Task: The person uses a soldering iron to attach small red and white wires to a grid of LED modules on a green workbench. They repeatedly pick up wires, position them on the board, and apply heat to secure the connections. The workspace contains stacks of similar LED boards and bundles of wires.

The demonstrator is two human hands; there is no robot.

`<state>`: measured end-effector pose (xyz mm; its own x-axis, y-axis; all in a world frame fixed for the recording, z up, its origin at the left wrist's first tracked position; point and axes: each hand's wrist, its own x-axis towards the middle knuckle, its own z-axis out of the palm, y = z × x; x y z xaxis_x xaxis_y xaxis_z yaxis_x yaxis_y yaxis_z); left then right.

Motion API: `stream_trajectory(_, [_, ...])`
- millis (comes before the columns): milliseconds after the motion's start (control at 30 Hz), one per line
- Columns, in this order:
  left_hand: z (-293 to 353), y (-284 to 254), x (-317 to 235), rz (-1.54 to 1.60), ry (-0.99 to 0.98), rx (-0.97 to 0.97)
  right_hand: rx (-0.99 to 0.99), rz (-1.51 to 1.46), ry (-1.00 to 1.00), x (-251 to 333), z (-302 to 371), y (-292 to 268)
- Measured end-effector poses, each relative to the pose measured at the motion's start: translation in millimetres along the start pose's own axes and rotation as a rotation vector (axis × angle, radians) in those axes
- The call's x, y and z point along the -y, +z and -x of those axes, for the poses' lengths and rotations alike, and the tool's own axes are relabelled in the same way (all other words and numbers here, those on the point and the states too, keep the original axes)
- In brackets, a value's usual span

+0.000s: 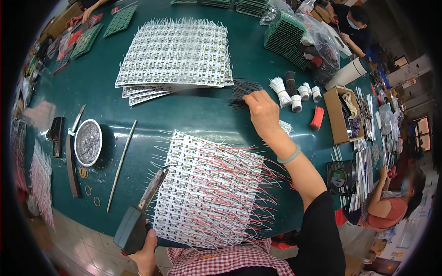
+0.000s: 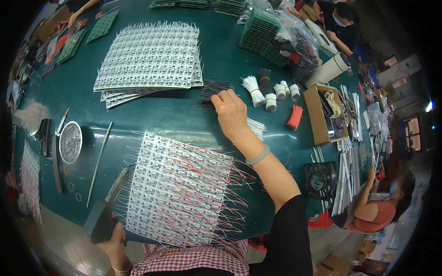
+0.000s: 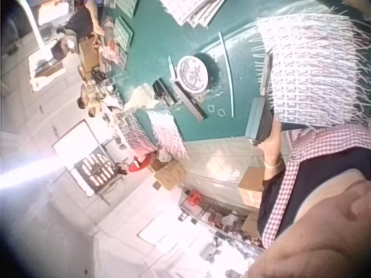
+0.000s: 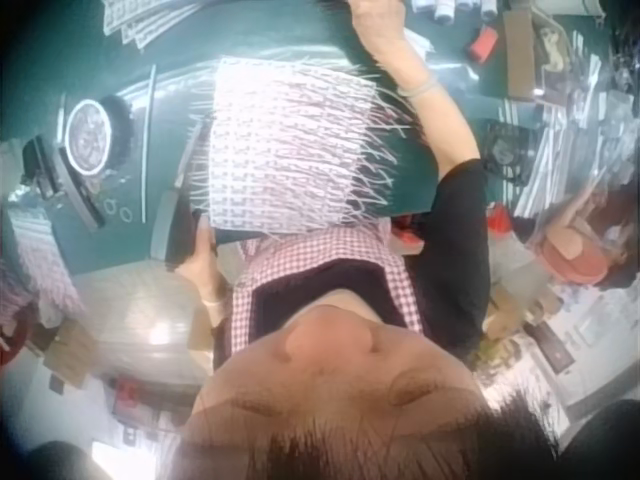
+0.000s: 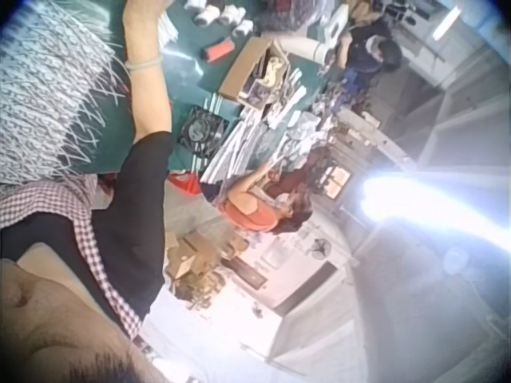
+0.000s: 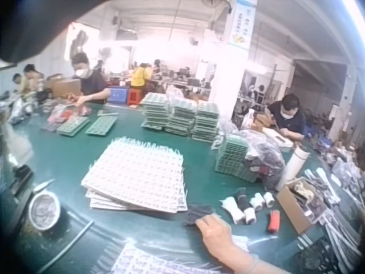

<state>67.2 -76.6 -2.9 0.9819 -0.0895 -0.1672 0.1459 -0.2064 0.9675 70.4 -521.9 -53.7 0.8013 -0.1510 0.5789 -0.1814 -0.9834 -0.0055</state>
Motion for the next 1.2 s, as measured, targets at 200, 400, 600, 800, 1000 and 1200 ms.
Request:
stream_trajectory(200, [-6.0, 0.1, 8.0, -0.009, 0.101, 0.050, 0.062, -0.033, -0.036, 0.4, -7.9, -12.9])
stream_trajectory(400, [-8.1, -8.6, 18.8, -0.038, 0.173, 0.078, 0.357, 0.066, -0.270, 31.1, -40.1, -60.0])
stream_trajectory(600, [-9.7, -3.4, 7.0, -0.032, 0.120, 0.089, 0.488, 0.241, -0.502, 57.8, -55.9, -47.7])
stream_trajectory(800, [-9.5, -0.7, -1.4, 0.034, 0.105, 0.101, 0.641, 0.300, -0.454, 49.7, -53.6, -32.5])
stream_trajectory(1000, [-13.0, -1.1, -7.3, 0.085, 0.054, 0.085, 0.627, 0.195, -0.309, 21.2, -44.9, -35.3])
stream_trajectory(1200, [-10.0, 3.0, -16.3, 0.060, -0.104, 0.080, 0.477, -0.018, -0.076, 0.6, -24.4, -25.2])
